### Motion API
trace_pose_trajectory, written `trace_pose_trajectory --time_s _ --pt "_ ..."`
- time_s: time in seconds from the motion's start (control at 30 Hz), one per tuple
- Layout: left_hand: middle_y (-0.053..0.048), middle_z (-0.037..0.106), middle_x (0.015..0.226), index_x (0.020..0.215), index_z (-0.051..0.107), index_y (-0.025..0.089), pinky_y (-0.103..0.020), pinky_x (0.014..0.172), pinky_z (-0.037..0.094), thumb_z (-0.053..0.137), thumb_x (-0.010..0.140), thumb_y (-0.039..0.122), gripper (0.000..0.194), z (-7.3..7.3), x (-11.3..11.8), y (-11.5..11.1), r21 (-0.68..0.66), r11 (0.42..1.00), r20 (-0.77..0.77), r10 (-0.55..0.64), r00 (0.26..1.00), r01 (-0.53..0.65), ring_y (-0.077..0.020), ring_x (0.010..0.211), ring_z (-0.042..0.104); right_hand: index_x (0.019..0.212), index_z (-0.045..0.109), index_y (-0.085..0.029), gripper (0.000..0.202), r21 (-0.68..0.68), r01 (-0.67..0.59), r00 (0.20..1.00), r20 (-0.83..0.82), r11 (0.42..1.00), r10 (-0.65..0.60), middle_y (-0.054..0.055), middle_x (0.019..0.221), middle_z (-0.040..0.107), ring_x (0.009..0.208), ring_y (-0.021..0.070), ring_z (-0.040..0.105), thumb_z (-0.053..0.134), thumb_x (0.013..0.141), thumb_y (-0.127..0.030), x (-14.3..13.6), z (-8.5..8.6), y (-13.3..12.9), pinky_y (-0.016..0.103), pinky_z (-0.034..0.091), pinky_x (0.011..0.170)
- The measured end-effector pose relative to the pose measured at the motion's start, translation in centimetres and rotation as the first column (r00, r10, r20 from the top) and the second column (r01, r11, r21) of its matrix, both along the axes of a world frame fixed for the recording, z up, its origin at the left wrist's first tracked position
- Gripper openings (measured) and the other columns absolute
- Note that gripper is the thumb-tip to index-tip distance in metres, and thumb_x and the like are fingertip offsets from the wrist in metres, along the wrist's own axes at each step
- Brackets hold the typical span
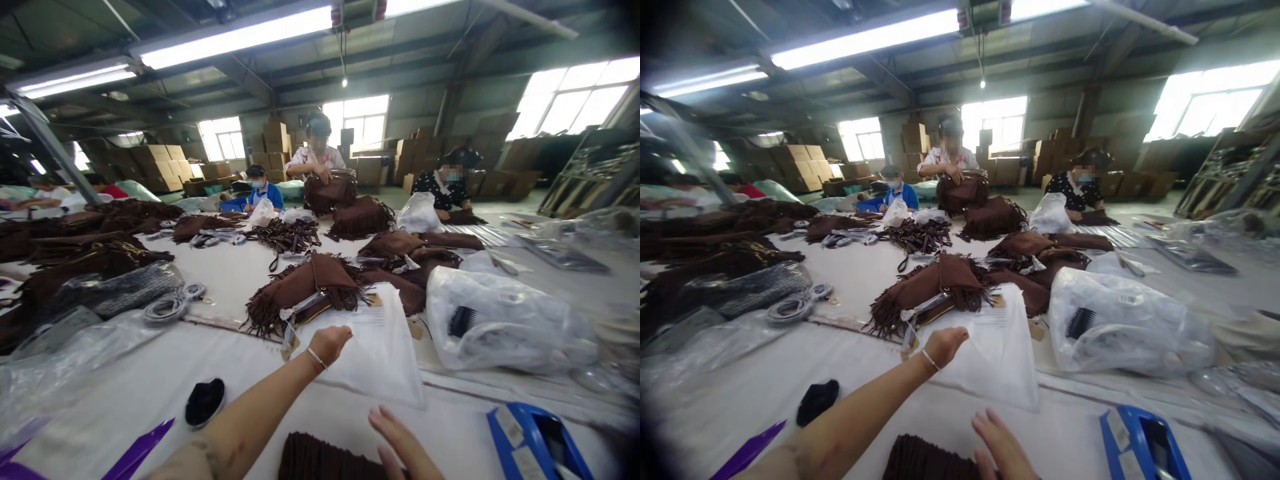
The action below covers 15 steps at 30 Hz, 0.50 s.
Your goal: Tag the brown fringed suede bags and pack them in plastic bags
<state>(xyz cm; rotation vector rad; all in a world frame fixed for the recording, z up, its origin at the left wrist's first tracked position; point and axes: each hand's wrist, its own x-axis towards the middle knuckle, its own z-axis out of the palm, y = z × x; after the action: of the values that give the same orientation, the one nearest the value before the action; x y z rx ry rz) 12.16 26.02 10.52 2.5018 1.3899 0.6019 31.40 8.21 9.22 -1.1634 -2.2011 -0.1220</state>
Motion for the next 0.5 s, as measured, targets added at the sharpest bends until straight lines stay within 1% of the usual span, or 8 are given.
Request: trace_pose_trajectory --time_s 0.07,0.1,0.13,0.2,0.27,0.37,0.47,0.5 --pt "-0.009 0.067 0.085 0.099 0.061 0.02 -0.027 0.073 0.045 0.034 0.096 0.037 0.032 -0.1 0.9 -1.4 0.008 0.995 -0.042 -0.102 0.994 0.102 -0.02 0.081 0.062 0.133 0.044 -0.021 0.045 -0.033 0.187 0.982 -0.011 0.982 -0.187 0.005 0.134 0.052 0.127 0.0212 0.042 0.048 0.089 -0.03 -0.3 3.1 2.1 0.035 0.041 0.103" --pt "-0.009 0.067 0.086 0.101 0.061 0.02 -0.027 0.072 0.045 0.032 0.097 0.037 0.033 -0.2 1.4 -2.0 0.009 0.99 -0.061 -0.141 0.988 0.142 -0.02 0.081 0.062 0.136 0.04 -0.02 0.049 -0.088 0.245 0.969 0.051 0.965 -0.242 0.006 0.137 0.048 0.132 0.0243 0.036 0.048 0.088 -0.032 -0.7 4.1 3.5 0.042 0.034 0.108" --pt "-0.009 0.067 0.086 0.102 0.06 0.02 -0.027 0.072 0.045 0.03 0.097 0.037 0.034 -0.2 1.8 -2.5 0.009 0.985 -0.081 -0.171 0.982 0.172 -0.0201 0.082 0.062 0.136 0.04 -0.018 0.051 -0.164 0.297 0.952 0.125 0.941 -0.279 0.007 0.136 0.05 0.131 0.0258 0.036 0.049 0.087 -0.03 -1.0 4.7 4.9 0.045 0.031 0.109" --pt "-0.01 0.067 0.085 0.104 0.059 0.021 -0.028 0.07 0.046 0.03 0.097 0.04 0.036 -0.3 2.3 -3.1 0.001 0.978 -0.122 -0.206 0.971 0.208 -0.0207 0.08 0.063 0.122 0.055 -0.016 0.039 -0.291 0.385 0.916 0.235 0.876 -0.325 0.01 0.116 0.063 0.115 0.0262 0.051 0.049 0.084 -0.018 -1.0 4.7 7.7 0.043 0.039 0.1" --pt "-0.009 0.067 0.08 0.1 0.061 0.021 -0.028 0.067 0.047 0.044 0.092 0.046 0.032 -0.4 2.2 -3.1 -0.022 0.976 -0.169 -0.216 0.962 0.216 -0.0217 0.076 0.063 0.094 0.068 -0.015 0.028 -0.355 0.431 0.896 0.277 0.829 -0.347 0.011 0.091 0.068 0.093 0.024 0.06 0.046 0.079 -0.006 0.2 3.7 9.8 0.037 0.046 0.084" --pt "-0.007 0.066 0.069 0.087 0.063 0.019 -0.029 0.064 0.049 0.07 0.076 0.038 0.023 -0.3 0.5 -1.9 -0.064 0.987 -0.228 -0.157 0.961 0.146 -0.0224 0.068 0.064 0.068 0.068 -0.012 0.027 -0.398 0.466 0.883 0.266 0.79 -0.387 0.014 0.078 0.066 0.081 0.0233 0.061 0.045 0.072 0.001 3.8 2.3 11.2 0.034 0.045 0.073" --pt "-0.007 0.066 0.066 0.082 0.064 0.015 -0.033 0.066 0.05 0.062 0.079 0.016 0.004 1.4 -2.3 0.2 -0.051 0.998 -0.227 0.023 0.974 -0.036 -0.0234 0.066 0.064 0.073 0.07 -0.011 0.027 -0.426 0.494 0.867 0.17 0.758 -0.469 0.014 0.08 0.066 0.081 0.0238 0.061 0.045 0.07 -0.001 7.9 2.8 11.2 0.037 0.044 0.076" --pt "-0.009 0.067 0.07 0.087 0.065 0.015 -0.034 0.069 0.05 0.057 0.082 0.013 0.01 2.4 -3.3 0.8 -0.029 0.994 -0.205 0.101 0.974 -0.109 -0.0241 0.069 0.065 0.081 0.071 -0.012 0.029 -0.431 0.502 0.855 0.114 0.75 -0.507 0.014 0.084 0.066 0.083 0.0238 0.06 0.045 0.072 -0.003 8.9 3.3 11.0 0.037 0.044 0.078"
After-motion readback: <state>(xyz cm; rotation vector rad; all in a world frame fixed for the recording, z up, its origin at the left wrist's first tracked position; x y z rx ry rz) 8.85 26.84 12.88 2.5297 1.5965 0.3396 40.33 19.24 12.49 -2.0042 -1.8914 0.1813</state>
